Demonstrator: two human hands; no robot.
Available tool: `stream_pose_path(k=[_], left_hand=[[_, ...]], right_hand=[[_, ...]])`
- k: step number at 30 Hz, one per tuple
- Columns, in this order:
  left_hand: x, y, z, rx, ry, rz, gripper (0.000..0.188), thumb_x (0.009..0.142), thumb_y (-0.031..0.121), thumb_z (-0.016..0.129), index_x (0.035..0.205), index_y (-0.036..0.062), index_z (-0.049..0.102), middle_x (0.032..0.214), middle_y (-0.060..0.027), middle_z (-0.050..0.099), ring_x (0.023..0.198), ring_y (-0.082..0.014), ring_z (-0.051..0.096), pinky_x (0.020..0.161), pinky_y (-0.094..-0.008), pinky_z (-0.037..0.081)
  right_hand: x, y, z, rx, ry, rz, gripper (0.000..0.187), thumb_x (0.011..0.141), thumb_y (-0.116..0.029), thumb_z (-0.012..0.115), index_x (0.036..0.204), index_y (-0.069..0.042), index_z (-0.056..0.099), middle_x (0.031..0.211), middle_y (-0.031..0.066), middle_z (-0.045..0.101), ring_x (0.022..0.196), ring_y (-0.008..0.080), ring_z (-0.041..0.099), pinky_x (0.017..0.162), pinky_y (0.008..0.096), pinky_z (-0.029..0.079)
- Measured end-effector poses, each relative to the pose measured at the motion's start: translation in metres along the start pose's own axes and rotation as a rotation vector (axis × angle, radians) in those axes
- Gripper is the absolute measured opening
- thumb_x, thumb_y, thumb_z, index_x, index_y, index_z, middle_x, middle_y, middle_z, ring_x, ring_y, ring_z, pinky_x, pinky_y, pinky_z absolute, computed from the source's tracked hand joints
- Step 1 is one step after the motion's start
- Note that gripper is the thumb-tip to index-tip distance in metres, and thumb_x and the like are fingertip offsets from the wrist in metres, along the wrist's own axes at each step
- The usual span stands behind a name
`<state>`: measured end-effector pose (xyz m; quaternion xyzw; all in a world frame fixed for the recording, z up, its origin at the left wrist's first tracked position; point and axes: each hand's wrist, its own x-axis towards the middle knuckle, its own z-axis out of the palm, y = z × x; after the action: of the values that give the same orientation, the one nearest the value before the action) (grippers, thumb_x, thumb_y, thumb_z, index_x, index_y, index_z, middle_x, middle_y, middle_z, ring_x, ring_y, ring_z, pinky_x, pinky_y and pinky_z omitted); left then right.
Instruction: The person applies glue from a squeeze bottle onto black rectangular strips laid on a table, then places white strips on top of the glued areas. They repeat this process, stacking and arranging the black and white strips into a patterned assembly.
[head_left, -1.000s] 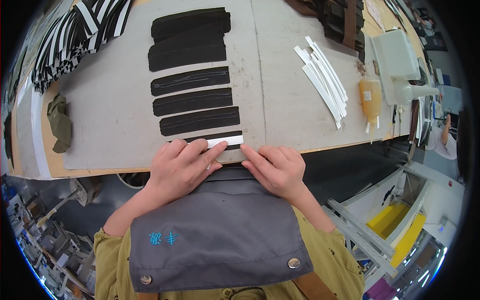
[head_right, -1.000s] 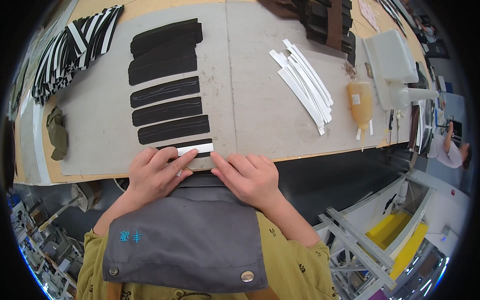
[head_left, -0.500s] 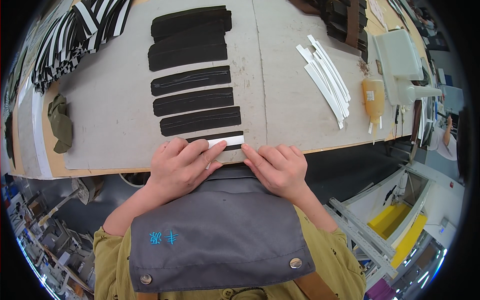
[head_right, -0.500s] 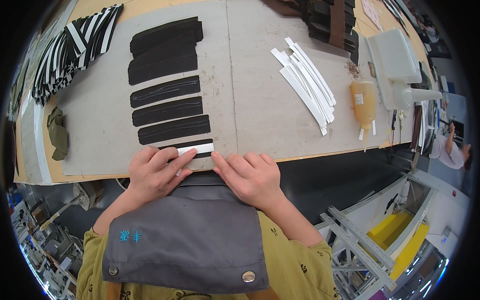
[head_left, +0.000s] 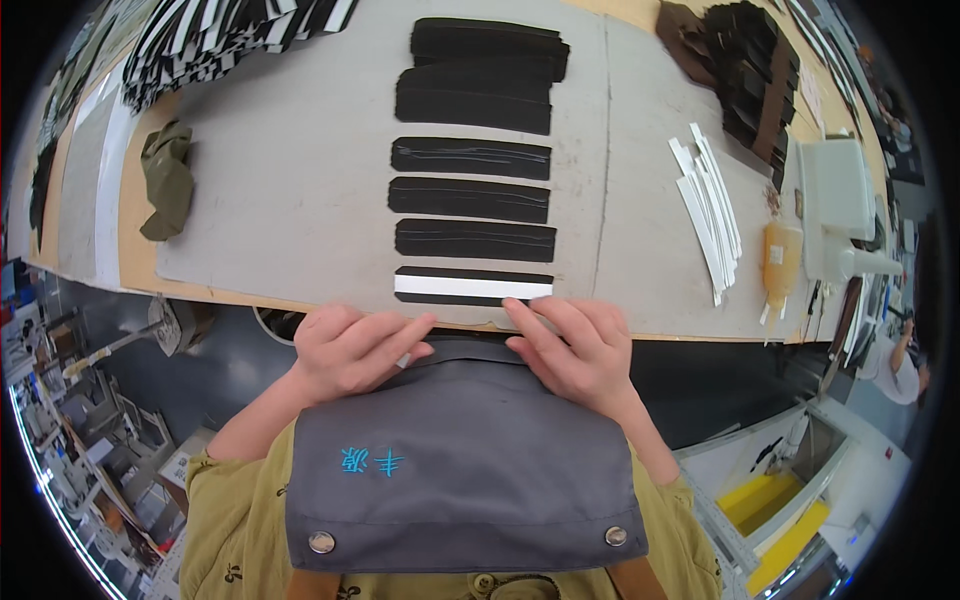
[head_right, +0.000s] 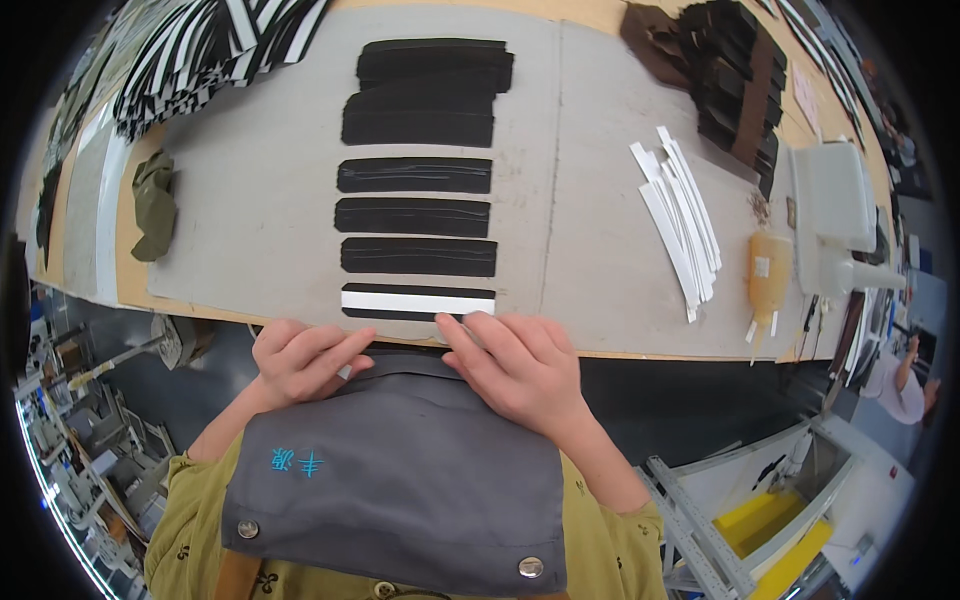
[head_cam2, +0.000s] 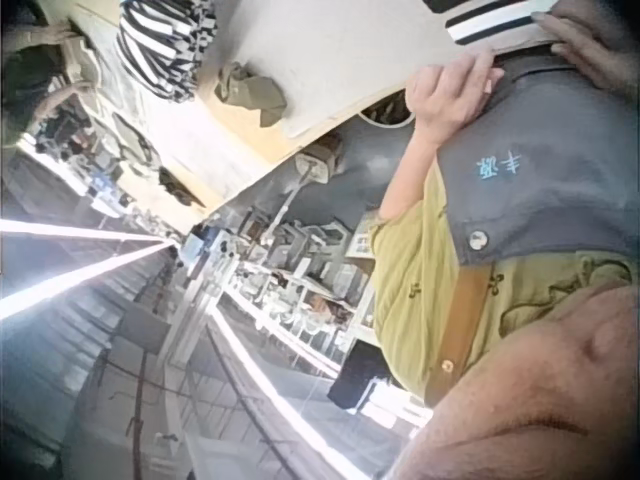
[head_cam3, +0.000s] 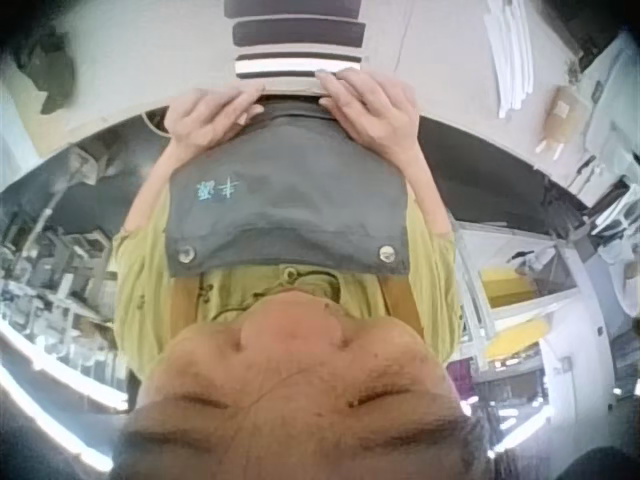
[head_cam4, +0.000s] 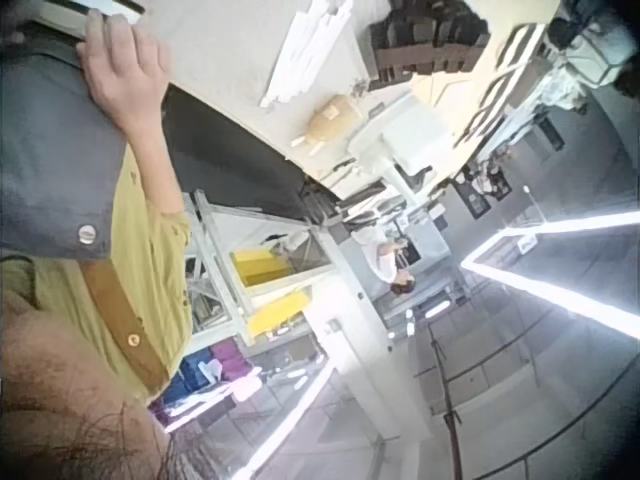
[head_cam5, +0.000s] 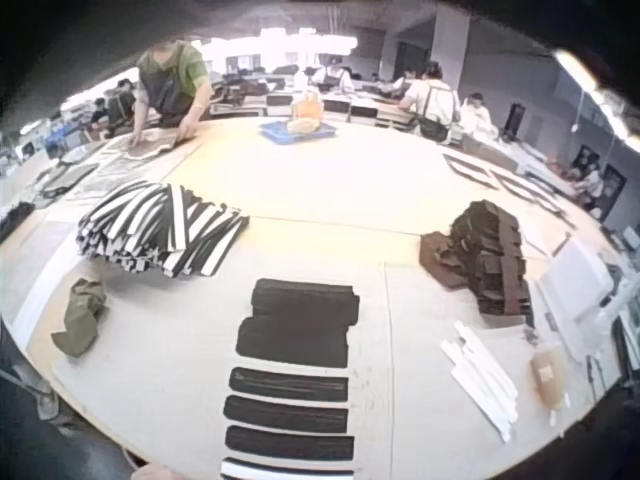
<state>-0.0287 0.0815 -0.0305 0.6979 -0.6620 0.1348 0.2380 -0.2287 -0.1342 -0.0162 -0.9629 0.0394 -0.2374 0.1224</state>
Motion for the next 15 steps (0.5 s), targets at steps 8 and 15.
stream_pose_path(k=[8, 15], left_hand=[[-0.022, -0.001, -0.001, -0.035, -0.024, -0.178, 0.04, 0.078, 0.023, 0.084, 0.118, 0.0209, 0.079, 0.092, 0.0075, 0.062, 0.071, -0.0135, 0.049, 0.061, -0.0272, 0.039], [-0.023, -0.004, 0.005, -0.041, 0.022, -0.169, 0.043, 0.074, 0.018, 0.085, 0.117, 0.0218, 0.08, 0.09, 0.0082, 0.06, 0.068, -0.0129, 0.046, 0.059, -0.0267, 0.039]], right_hand=[[0.043, -0.024, 0.024, 0.188, -0.274, -0.106, 0.053, 0.09, -0.035, 0.075, 0.136, -0.011, 0.066, 0.121, -0.0009, 0.06, 0.105, 0.0151, 0.059, 0.086, 0.0307, 0.046], [0.043, -0.029, 0.024, 0.127, -0.371, -0.079, 0.054, 0.091, -0.036, 0.075, 0.139, -0.015, 0.064, 0.126, -0.0027, 0.058, 0.108, 0.0169, 0.055, 0.091, 0.0332, 0.045]])
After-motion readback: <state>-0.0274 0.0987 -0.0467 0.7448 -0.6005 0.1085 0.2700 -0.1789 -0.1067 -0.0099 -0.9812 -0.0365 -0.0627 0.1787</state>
